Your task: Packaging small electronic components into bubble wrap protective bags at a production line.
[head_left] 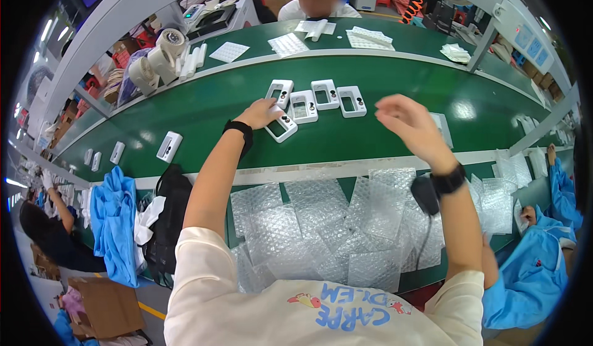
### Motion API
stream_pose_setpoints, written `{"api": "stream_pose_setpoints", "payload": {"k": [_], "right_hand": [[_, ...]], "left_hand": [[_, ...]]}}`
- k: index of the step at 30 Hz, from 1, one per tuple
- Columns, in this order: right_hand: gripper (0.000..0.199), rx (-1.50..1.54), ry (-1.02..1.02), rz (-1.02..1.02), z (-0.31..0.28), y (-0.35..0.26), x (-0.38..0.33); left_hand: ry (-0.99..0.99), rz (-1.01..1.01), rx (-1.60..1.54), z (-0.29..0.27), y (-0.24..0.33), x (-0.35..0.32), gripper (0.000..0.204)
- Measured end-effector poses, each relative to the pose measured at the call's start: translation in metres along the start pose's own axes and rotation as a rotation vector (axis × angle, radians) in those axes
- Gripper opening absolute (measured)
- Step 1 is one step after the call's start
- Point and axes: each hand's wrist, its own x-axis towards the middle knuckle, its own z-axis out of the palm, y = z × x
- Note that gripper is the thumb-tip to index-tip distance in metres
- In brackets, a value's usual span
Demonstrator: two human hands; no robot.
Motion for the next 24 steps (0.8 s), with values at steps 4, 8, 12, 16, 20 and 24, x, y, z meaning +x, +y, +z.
{"api": "stream_pose_setpoints", "payload": {"k": [4, 8, 12, 16, 20, 24], "right_hand": [[0.039, -0.572, -0.08, 0.011, 0.008, 0.096, 0.046], [0.057, -0.711, -0.1, 0.089, 0.035, 0.145, 0.077], [0.065, -0.877, -0.122, 0.405, 0.065, 0.141, 0.085], [0.059, -0.917, -0.044, 0.375, 0.061, 0.132, 0.079], [0.056, -1.083, -0.089, 0.31, 0.065, 0.147, 0.082], [0.048, -1.055, -0.044, 0.309, 0.061, 0.151, 0.082]], "left_hand": [[0.047, -0.122, 0.08, 0.01, 0.002, 0.029, 0.03], [0.159, -0.103, 0.043, 0.013, -0.013, 0.035, 0.017], [0.158, -0.102, 0.208, 0.005, -0.032, 0.011, 0.012], [0.35, -0.019, 0.288, -0.012, -0.038, -0.035, 0.009], [0.153, 0.103, 0.289, -0.021, -0.024, -0.081, 0.012], [0.014, 0.153, 0.192, -0.013, 0.017, -0.094, 0.031]]}}
